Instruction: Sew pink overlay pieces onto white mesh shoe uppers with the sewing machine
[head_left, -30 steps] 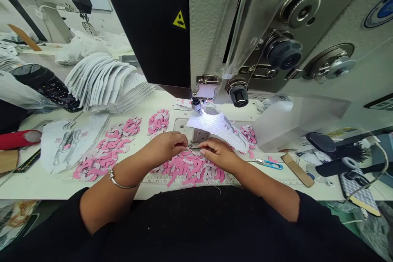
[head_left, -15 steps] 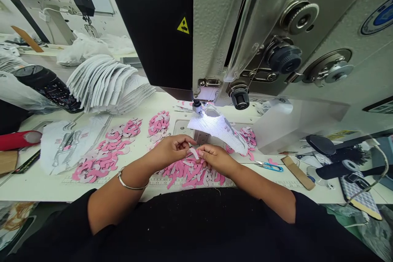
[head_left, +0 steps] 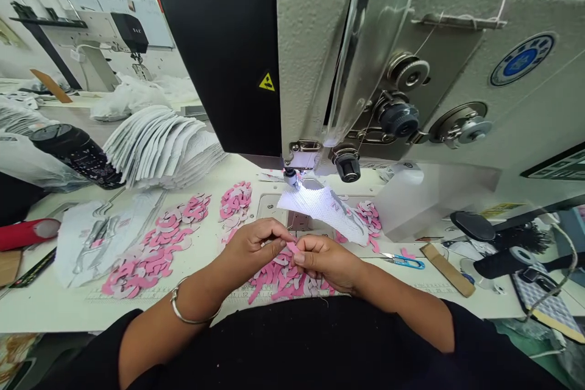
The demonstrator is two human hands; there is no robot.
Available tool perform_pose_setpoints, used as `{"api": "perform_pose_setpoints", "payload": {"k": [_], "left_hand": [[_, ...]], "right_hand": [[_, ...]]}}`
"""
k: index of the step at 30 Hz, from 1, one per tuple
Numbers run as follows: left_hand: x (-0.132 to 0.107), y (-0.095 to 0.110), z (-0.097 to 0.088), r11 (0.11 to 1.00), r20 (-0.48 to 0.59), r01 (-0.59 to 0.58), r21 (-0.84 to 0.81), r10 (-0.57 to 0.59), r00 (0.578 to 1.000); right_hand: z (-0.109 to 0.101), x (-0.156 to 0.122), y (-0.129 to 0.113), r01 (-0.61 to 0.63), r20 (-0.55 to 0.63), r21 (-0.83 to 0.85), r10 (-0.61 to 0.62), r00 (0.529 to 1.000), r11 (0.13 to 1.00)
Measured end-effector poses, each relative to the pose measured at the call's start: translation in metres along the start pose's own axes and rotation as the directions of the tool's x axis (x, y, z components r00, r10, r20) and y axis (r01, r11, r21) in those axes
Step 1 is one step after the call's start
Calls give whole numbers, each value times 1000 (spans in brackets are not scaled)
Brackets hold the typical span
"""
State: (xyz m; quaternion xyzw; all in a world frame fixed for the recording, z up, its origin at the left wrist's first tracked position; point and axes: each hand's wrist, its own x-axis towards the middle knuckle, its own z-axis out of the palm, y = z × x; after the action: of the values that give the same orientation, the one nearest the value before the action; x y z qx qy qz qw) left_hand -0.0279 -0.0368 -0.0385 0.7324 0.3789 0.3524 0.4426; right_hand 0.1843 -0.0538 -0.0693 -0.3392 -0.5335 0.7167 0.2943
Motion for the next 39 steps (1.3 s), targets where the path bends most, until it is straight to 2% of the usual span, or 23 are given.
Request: {"api": "perform_pose_setpoints", "payload": {"k": [2, 4, 6, 7, 9, 10, 12, 14, 15, 16, 19, 20, 24, 26, 28, 35, 39], "left_hand": [[-4, 5, 2, 984, -7, 39, -174, -41, 999], [-7, 12, 2, 949, 5, 81, -305, -83, 997], [-8, 22, 1, 943, 11, 123, -309, -125, 992], [-7, 27, 0, 947, -3, 140, -289, -147, 989], [-2, 39, -6, 953, -62, 143, -266, -165, 984], [3, 44, -10, 955, -104, 131, -267, -163, 981], [15, 53, -17, 950, -202, 95, -297, -159, 966], [30, 57, -21, 929, -274, 69, -363, -177, 945], [37, 57, -22, 913, -283, 71, -402, -198, 938], [43, 56, -21, 895, -274, 82, -439, -220, 936], [55, 48, -13, 852, -185, 151, -502, -276, 943], [57, 44, -10, 841, -160, 168, -514, -287, 945], [58, 35, -3, 801, -130, 193, -567, -318, 939], [58, 35, -1, 770, -112, 199, -606, -330, 937], [58, 36, -1, 736, -88, 205, -645, -338, 937], [54, 38, 2, 684, -72, 187, -705, -332, 940], [54, 36, 5, 731, -136, 164, -662, -332, 933]], "right_hand": [[6, -3, -11, 55, -17, -64, -56, 998, 996], [11, -6, -23, 94, -86, -182, -112, 990, 979], [16, -8, -34, 119, -134, -373, -181, 974, 920], [17, -11, -40, 144, -130, -496, -237, 963, 856], [19, -17, -50, 253, -43, -731, -412, 910, 634], [18, -22, -56, 313, 25, -812, -507, 862, 492], [15, -31, -67, 394, 161, -894, -668, 726, 213], [7, -35, -76, 333, 190, -942, -775, 602, 28], [3, -35, -78, 269, 182, -963, -798, 574, -26], [-2, -32, -79, 207, 171, -976, -803, 572, -60], [-17, -16, -70, 118, 162, -987, -757, 633, -112], [-22, -10, -65, 123, 175, -984, -761, 625, -126], [-35, 10, -43, 200, 257, -963, -848, 464, -182], [-39, 14, -36, 230, 277, -953, -867, 414, -195], [-42, 17, -33, 242, 280, -950, -877, 390, -196], [-43, 18, -30, 240, 276, -952, -880, 387, -193], [-42, 17, -30, 237, 257, -956, -877, 406, -170]]}}
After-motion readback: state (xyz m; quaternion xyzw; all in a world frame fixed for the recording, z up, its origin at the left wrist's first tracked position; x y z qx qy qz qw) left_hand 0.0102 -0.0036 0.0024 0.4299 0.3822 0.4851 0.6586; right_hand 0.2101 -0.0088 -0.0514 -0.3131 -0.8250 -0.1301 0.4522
